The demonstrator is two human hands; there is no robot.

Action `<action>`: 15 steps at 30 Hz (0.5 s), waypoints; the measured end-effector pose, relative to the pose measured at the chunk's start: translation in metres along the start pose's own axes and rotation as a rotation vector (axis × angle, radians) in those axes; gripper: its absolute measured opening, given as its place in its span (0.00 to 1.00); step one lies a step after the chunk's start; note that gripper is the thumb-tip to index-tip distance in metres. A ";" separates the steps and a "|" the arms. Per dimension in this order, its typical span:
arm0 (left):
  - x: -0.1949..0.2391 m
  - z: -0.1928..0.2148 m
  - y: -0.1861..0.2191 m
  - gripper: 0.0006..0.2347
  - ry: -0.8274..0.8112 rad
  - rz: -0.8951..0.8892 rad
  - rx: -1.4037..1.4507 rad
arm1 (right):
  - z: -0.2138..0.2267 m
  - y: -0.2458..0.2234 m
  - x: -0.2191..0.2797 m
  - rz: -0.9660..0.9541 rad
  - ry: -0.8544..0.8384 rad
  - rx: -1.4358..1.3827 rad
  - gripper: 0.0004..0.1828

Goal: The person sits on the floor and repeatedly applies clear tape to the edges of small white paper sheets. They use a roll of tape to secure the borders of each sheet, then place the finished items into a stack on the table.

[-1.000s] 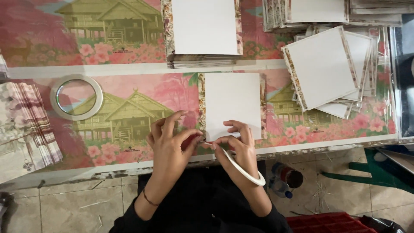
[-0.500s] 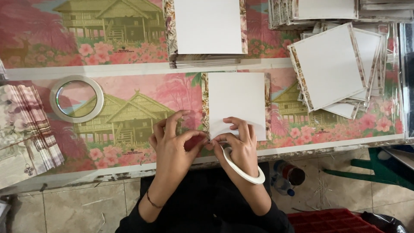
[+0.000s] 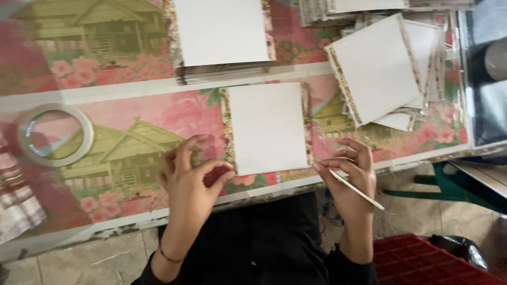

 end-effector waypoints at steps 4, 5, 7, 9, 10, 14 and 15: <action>0.001 -0.001 -0.001 0.07 0.015 -0.008 0.004 | -0.006 0.007 0.003 0.014 0.028 0.037 0.09; 0.001 -0.001 -0.001 0.07 0.019 -0.012 0.007 | -0.006 0.009 0.004 0.000 0.039 0.024 0.09; 0.002 0.001 -0.001 0.07 0.026 -0.016 0.007 | -0.007 0.009 0.004 -0.013 0.051 0.007 0.09; 0.003 0.001 0.000 0.07 0.039 -0.029 0.021 | -0.008 0.007 0.004 -0.040 0.040 0.010 0.10; 0.003 -0.001 -0.002 0.07 0.038 -0.029 0.020 | -0.008 0.008 0.004 -0.041 0.041 0.009 0.10; 0.005 -0.002 -0.001 0.07 0.100 -0.100 -0.018 | -0.012 0.010 0.003 -0.044 -0.014 0.036 0.08; 0.005 -0.001 0.000 0.08 0.107 -0.106 -0.013 | -0.013 0.010 0.003 -0.045 -0.015 0.032 0.08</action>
Point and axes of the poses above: each hand's wrist, its own x-axis away from the middle knuckle, its own z-axis out of the back of the hand, y = z × x, the point moved 8 cm from there along -x, towards the middle knuckle, and after that the axes turned 4 degrees about -y, right-handed, at the moved point
